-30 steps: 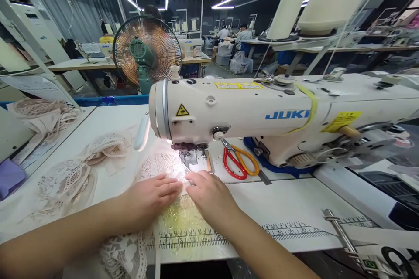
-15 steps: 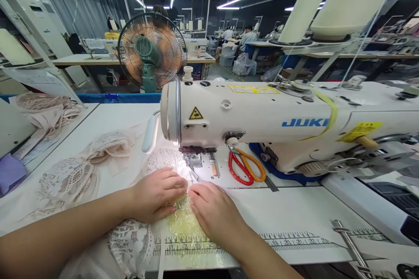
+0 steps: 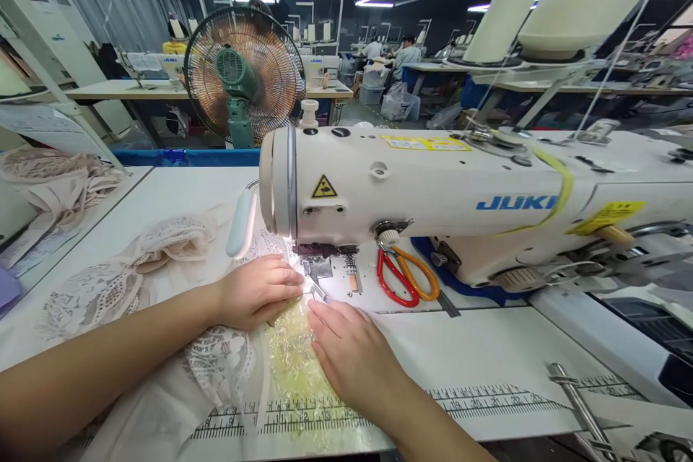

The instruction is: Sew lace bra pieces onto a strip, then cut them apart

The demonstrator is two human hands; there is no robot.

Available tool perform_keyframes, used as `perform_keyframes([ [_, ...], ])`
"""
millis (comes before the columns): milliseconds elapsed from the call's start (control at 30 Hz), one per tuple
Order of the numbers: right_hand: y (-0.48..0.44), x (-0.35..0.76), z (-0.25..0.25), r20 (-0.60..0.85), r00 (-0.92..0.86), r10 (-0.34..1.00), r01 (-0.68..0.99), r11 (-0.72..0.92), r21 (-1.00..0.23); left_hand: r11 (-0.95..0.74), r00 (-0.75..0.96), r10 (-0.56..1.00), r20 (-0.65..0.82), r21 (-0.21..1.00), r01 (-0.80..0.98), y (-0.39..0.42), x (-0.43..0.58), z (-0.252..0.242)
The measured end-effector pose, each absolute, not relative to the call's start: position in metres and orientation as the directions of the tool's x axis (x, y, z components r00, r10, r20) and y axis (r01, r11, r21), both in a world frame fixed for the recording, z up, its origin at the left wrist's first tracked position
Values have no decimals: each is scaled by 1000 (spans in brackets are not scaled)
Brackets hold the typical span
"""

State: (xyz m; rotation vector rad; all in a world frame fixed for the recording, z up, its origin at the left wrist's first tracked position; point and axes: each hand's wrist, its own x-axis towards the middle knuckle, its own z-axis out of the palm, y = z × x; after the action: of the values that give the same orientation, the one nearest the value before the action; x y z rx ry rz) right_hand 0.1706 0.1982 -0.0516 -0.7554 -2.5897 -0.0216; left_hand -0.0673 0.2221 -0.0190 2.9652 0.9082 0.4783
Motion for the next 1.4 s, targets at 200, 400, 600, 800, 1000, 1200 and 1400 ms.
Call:
perform_keyframes([
  [200,199,171,-52,410,-751,518,516,847,-126,-789,760,605,237,52,612,233,-74,-22],
  [400,200,171,-51,407,-749,523,509,847,-153,-783,761,608,224,13,622,247,-81,-23],
  [600,199,172,-50,390,-757,524,508,848,-152,-782,761,595,259,-33,623,259,-88,-28],
  [800,199,172,-50,382,-757,531,513,844,-156,-748,723,626,293,-36,662,257,-90,-28],
  [1000,199,171,-50,380,-764,521,506,850,-147,-467,427,876,225,167,868,262,-102,4],
  [1200,202,173,-51,385,-803,455,469,881,-63,-288,280,957,75,125,950,275,-128,7],
  [1400,204,174,-53,409,-809,423,451,892,-31,-252,259,965,-49,106,962,223,-119,13],
])
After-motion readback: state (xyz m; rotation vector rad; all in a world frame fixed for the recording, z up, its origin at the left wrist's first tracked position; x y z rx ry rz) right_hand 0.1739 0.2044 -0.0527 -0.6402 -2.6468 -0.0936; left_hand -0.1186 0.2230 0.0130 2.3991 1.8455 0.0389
